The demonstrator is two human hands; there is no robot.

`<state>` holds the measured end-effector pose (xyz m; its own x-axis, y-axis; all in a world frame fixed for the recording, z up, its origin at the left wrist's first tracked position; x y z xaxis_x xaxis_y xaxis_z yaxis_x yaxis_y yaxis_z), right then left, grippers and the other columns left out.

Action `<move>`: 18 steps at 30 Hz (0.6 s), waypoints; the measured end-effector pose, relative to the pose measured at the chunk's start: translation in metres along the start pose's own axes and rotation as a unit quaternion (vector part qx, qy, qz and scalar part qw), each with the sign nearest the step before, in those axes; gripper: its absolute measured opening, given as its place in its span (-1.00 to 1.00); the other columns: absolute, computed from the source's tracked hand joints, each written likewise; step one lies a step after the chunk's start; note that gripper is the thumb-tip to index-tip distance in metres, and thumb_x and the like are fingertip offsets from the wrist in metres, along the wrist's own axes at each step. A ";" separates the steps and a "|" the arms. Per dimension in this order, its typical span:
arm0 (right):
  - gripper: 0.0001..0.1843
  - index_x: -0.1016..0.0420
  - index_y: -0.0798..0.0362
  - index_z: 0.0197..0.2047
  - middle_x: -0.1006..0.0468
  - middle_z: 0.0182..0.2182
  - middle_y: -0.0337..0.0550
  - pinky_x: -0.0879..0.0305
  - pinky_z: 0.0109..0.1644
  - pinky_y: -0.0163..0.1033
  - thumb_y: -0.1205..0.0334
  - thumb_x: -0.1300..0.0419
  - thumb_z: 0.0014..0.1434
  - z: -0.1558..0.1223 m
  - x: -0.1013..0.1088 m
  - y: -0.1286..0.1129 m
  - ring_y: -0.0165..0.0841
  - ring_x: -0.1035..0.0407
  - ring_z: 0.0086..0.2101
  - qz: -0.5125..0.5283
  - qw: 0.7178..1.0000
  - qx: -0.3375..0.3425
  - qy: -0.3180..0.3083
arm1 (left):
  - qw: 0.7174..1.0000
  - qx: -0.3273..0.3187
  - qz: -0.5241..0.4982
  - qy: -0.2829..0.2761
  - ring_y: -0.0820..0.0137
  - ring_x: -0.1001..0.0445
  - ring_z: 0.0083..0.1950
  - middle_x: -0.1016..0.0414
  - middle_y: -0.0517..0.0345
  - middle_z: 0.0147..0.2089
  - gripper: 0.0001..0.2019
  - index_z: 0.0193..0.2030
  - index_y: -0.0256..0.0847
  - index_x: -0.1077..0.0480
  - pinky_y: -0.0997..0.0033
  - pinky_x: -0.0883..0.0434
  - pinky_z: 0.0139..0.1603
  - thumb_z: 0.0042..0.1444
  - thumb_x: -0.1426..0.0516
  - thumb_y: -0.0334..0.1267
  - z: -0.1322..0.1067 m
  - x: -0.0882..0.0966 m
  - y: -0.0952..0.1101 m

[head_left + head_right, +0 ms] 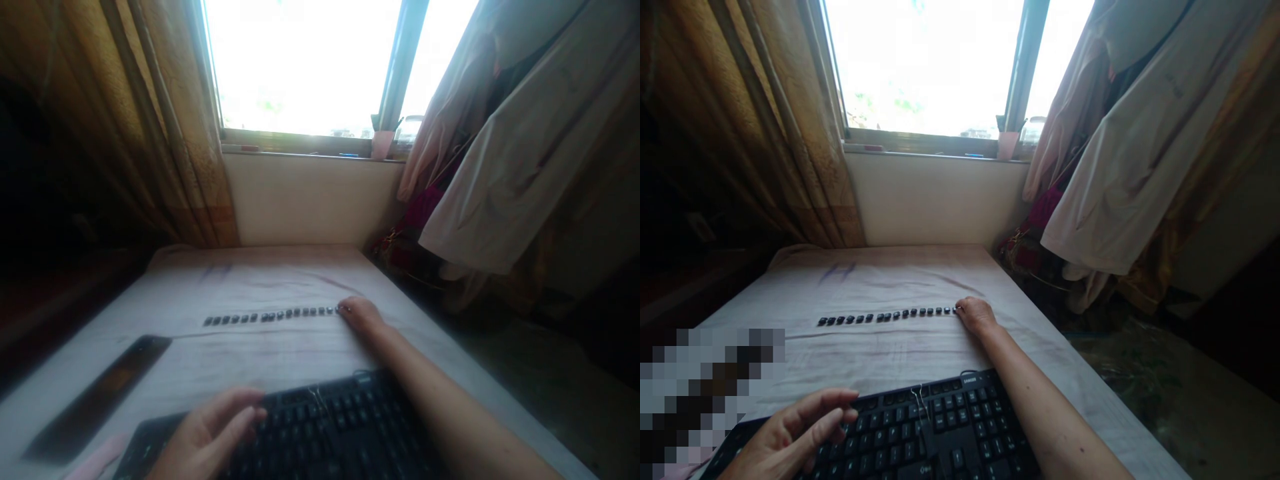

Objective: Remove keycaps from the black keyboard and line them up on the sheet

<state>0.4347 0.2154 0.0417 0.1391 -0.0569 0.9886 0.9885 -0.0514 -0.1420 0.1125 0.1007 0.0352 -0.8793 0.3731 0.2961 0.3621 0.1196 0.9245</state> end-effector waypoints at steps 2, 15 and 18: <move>-0.71 -0.58 -0.02 -0.10 -0.59 -0.12 -0.08 -0.24 -0.10 -0.32 0.20 -0.05 0.26 -0.001 0.000 0.000 -0.29 -0.44 -0.12 -0.002 1.000 -0.002 0.001 | 1.000 -0.001 -0.002 0.007 0.20 -0.57 -0.23 -0.65 0.11 -0.21 -0.55 -0.11 -0.03 -0.53 0.28 -0.48 -0.16 -0.04 -0.16 0.18 0.000 0.000 0.001; -0.66 -0.51 0.01 0.02 -0.55 -0.05 -0.05 -0.29 -0.04 -0.27 0.28 0.00 0.28 -0.035 0.019 -0.020 -0.27 -0.45 -0.10 -0.005 0.999 0.033 0.029 | 0.997 -0.016 0.007 0.082 0.17 -0.57 -0.22 -0.64 0.03 -0.19 -0.51 -0.11 -0.14 -0.53 0.38 -0.43 -0.41 -0.11 -0.21 0.13 0.009 0.039 0.005; -0.67 -0.49 -0.03 0.03 -0.54 -0.04 -0.10 -0.29 -0.06 -0.29 0.25 0.00 0.30 -0.069 0.027 -0.049 -0.30 -0.45 -0.12 0.000 0.996 0.089 0.027 | 0.993 -0.034 0.007 0.110 0.19 -0.58 -0.27 -0.64 -0.02 -0.18 -0.49 -0.12 -0.18 -0.52 0.40 -0.41 -0.45 -0.13 -0.21 0.14 0.010 0.053 0.007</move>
<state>0.3856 0.1475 0.0721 0.1411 -0.1098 0.9839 0.9839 0.1261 -0.1270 0.0718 0.1301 0.0554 -0.9234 0.1640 0.3470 0.3590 0.0498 0.9320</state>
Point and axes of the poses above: each hand's wrist, its own z-axis towards the middle knuckle, its own x-axis out of the back of the hand, y = z × x, the point moved 9 cm from there along z, towards the middle knuckle
